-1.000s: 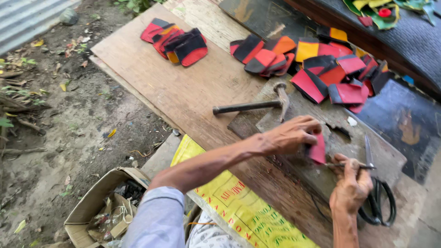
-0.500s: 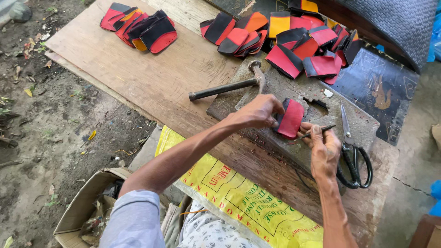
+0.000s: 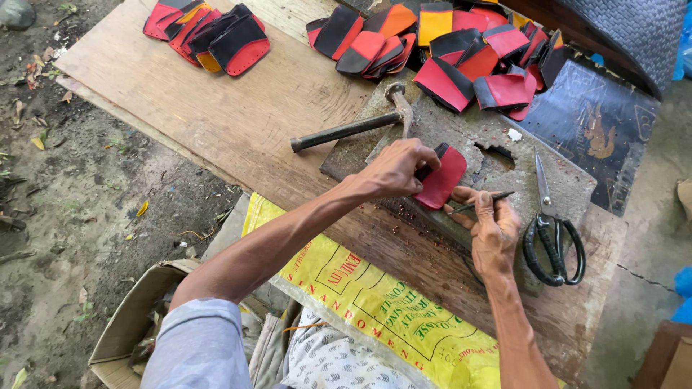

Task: The person uses a hammer and a punch tool to drive fasteners through the straps of red and black sandals. The person repeatedly positions the punch, strikes it with the hammer, and moves the sandals on a wooden workbench.

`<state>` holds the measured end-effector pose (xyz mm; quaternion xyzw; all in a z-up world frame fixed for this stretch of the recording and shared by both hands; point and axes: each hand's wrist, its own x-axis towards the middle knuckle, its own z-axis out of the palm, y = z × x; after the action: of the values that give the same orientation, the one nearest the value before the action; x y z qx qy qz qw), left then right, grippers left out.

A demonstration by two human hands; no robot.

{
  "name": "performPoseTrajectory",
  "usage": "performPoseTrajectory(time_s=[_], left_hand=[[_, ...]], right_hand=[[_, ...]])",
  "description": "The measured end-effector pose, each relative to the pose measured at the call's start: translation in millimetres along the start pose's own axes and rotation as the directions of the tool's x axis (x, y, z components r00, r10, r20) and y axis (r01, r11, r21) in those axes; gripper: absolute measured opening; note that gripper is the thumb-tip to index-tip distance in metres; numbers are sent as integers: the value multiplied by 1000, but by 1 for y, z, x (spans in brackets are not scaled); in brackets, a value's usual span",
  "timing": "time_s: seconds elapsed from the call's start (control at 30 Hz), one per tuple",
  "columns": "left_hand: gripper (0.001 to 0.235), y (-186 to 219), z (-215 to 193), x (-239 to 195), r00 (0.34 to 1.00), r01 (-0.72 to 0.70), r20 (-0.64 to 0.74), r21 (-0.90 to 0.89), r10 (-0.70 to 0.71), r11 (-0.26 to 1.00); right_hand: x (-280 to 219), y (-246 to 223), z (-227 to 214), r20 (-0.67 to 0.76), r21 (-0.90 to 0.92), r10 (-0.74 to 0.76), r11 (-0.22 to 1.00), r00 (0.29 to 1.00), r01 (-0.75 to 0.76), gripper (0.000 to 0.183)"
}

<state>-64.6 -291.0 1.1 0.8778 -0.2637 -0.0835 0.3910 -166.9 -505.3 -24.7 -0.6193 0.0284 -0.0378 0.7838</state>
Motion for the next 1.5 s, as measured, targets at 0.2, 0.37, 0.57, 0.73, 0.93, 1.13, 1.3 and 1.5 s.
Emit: performPoseTrajectory(time_s=[0.2,0.37,0.57,0.73,0.93,1.13,1.3,1.5], left_hand=[[49,-10,6,-20,959,-274,-123,-150,257,950],[45,-14,12,-21,985,-145,-135,-294,109,945],[34,13,21,-22,967,-130,-253,-611,-37,781],[63,30,11,-22,915,-23,-299,-707,-270,707],[29,37,28,-15,917,-140,-301,-857,-261,495],[35,42,37,-25,939,-157,-290,-840,-184,520],[31,41,37,-25,940,-166,-302,-811,-159,561],[20,31,53,-27,909,-181,-373,-758,-188,627]], right_hand=[[4,12,-9,-111,133,-36,990,993,51,22],[11,14,-22,-135,267,-18,962,991,54,14],[17,4,-11,11,-82,137,987,991,-136,36],[21,-20,-3,59,-164,85,984,995,-74,37],[11,-12,-9,-7,165,103,981,995,-101,28],[4,14,-22,-19,353,118,930,993,-104,20],[4,18,-30,-26,314,126,943,992,-111,21],[1,23,-28,-40,240,-31,970,999,40,20]])
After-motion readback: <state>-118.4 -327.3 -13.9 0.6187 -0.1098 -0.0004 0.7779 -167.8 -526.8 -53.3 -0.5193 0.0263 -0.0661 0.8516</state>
